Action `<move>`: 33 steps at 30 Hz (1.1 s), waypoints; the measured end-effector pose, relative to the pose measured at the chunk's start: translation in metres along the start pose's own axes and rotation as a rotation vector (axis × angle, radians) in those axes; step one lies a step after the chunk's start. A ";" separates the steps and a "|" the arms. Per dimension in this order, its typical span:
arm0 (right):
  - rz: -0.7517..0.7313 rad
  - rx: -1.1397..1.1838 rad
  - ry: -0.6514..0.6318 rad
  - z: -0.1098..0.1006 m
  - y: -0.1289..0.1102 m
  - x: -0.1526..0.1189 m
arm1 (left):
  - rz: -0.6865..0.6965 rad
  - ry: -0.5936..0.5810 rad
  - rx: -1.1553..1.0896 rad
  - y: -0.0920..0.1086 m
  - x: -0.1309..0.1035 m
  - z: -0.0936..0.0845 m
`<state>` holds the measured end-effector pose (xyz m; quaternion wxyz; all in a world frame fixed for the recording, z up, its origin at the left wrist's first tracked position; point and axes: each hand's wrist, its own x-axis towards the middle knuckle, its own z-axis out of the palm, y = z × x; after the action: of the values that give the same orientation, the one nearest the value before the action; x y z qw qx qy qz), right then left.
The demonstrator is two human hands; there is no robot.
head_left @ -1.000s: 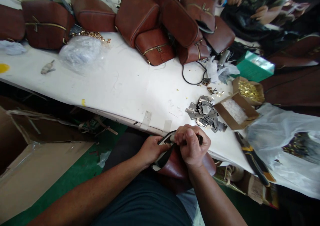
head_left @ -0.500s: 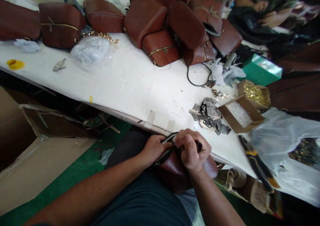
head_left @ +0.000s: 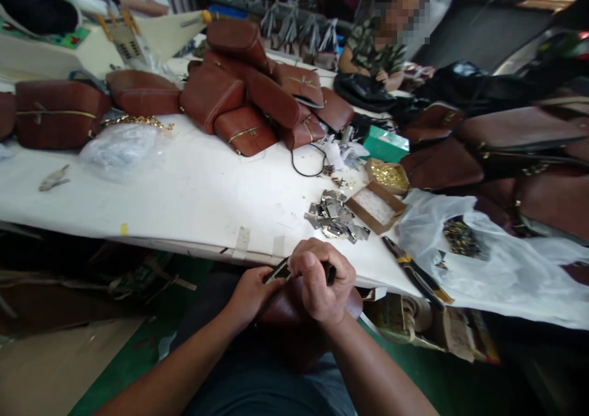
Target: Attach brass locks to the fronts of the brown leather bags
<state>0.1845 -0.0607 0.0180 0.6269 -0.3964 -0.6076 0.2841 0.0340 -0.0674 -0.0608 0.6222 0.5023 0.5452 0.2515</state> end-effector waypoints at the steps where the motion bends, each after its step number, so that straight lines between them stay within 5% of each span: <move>1: -0.035 -0.070 0.047 -0.007 -0.009 0.006 | 0.031 -0.013 0.057 0.004 -0.002 -0.006; 5: -0.015 -0.600 0.045 -0.047 -0.013 0.025 | 0.115 -0.059 0.295 0.033 -0.016 -0.045; 9: 0.198 -1.086 -0.273 -0.084 0.034 0.023 | 0.049 -0.159 0.514 0.066 -0.035 -0.087; 12: 0.245 -1.190 -0.406 -0.099 0.062 0.009 | 0.091 -0.237 0.669 0.075 -0.040 -0.105; 14: 0.202 -1.138 -0.316 -0.103 0.065 -0.010 | 0.129 -0.303 0.709 0.072 -0.037 -0.108; 17: 0.168 -0.929 0.017 -0.113 0.055 -0.056 | 0.166 -0.398 0.704 0.065 -0.030 -0.100; 22: 0.604 -0.632 0.585 -0.171 0.048 -0.142 | 0.157 -0.596 0.697 0.064 -0.017 -0.076; 26: 0.752 -0.492 0.618 -0.208 0.063 -0.163 | 0.230 -0.628 0.768 0.076 -0.011 -0.061; 33: 0.830 -0.120 0.560 -0.198 0.077 -0.153 | 0.334 -0.601 0.851 0.085 -0.017 -0.049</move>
<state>0.3744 -0.1786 -0.1179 0.5761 -0.7011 -0.2224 0.3566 0.0034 -0.0331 0.0272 0.4441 0.8391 0.3100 -0.0505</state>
